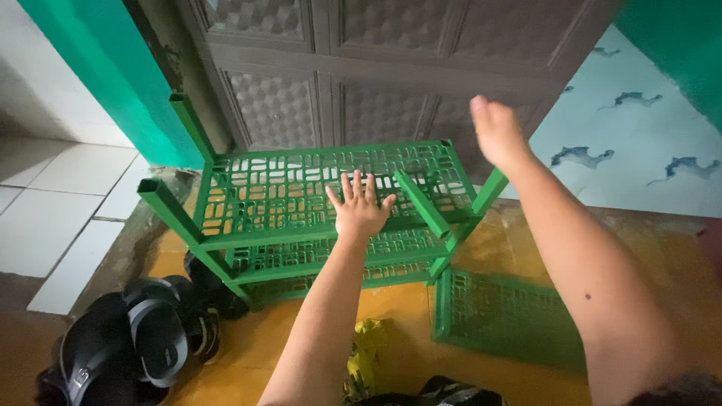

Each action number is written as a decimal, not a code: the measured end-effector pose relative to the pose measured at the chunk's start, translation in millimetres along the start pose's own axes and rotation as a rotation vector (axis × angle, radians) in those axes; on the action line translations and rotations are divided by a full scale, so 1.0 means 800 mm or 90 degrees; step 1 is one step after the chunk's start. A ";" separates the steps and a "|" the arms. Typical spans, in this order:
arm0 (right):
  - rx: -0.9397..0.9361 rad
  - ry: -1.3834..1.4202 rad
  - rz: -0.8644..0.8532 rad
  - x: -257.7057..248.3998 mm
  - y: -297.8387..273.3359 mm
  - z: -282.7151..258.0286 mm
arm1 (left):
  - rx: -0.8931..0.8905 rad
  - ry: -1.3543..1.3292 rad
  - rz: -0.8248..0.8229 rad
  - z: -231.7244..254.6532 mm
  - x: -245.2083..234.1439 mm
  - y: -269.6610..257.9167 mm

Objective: The person assembles a green plastic three-tier shoe rack by stacking trays and uprights, then places multiple pairs of shoes and sandals onto the shelves.

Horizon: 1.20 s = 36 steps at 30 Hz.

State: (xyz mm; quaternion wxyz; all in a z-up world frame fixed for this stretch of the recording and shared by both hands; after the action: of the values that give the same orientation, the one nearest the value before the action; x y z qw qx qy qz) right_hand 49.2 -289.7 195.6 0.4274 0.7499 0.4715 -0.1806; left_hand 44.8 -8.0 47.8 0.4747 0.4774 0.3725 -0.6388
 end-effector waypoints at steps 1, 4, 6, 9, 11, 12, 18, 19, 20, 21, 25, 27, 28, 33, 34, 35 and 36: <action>-0.053 -0.087 -0.018 0.007 -0.013 -0.017 | -0.004 0.008 -0.008 -0.001 0.001 -0.001; -0.044 -0.193 -0.184 0.048 -0.051 -0.058 | -0.014 0.021 -0.028 -0.001 0.002 0.001; -0.060 -0.296 -0.280 0.071 -0.087 -0.073 | -0.021 0.014 -0.033 -0.001 0.002 0.000; -0.100 -0.384 -0.416 0.093 -0.114 -0.070 | -0.026 -0.008 -0.017 0.000 -0.003 -0.002; -0.130 -0.429 -0.409 0.100 -0.123 -0.061 | -0.021 -0.010 -0.010 0.001 -0.009 -0.004; -0.122 -0.422 -0.426 0.104 -0.129 -0.054 | -0.018 -0.011 -0.006 0.002 -0.012 -0.006; 0.031 -0.349 -0.518 0.119 -0.112 -0.030 | 0.022 0.022 -0.030 -0.019 -0.023 0.013; 0.049 -0.326 -0.510 0.115 -0.093 -0.027 | 0.048 0.030 0.000 -0.026 -0.022 0.020; 0.068 -0.303 -0.498 0.112 -0.070 -0.024 | 0.075 0.038 0.031 -0.032 -0.021 0.029; 0.002 -0.267 -0.388 0.102 -0.043 -0.023 | 0.103 0.046 0.063 -0.039 -0.018 0.037; -0.044 -0.211 -0.184 0.061 0.042 -0.001 | 0.124 0.063 0.148 -0.050 -0.005 0.064; -0.020 -0.163 -0.089 0.052 0.070 0.011 | 0.077 0.024 0.168 -0.053 -0.006 0.077; -0.015 -0.156 -0.055 0.050 0.079 0.016 | 0.051 0.013 0.155 -0.056 -0.005 0.080; 0.036 -0.102 0.014 0.036 0.115 0.048 | -0.017 0.028 0.065 -0.060 -0.004 0.086; 0.008 -0.100 0.023 0.036 0.121 0.052 | -0.023 0.034 0.052 -0.060 -0.004 0.085; -0.019 -0.098 0.033 0.033 0.128 0.058 | -0.029 0.040 0.040 -0.060 -0.003 0.084; -0.047 -0.098 0.043 0.030 0.134 0.062 | -0.033 0.044 0.028 -0.059 -0.004 0.084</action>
State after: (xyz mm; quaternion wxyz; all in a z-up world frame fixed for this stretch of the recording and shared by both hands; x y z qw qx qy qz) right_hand 160.1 -337.1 201.5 0.4955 0.7331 0.4180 -0.2057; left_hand 121.8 18.9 37.1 0.4876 0.4948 0.3949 -0.6012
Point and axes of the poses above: each hand's wrist, its own y-axis towards the middle knuckle, its own x-axis out of the palm, z = x × y, the point moved 3 cm from there along y, towards the middle knuckle, and after that the axes turned 4 degrees about -y, right-handed, at the moved point
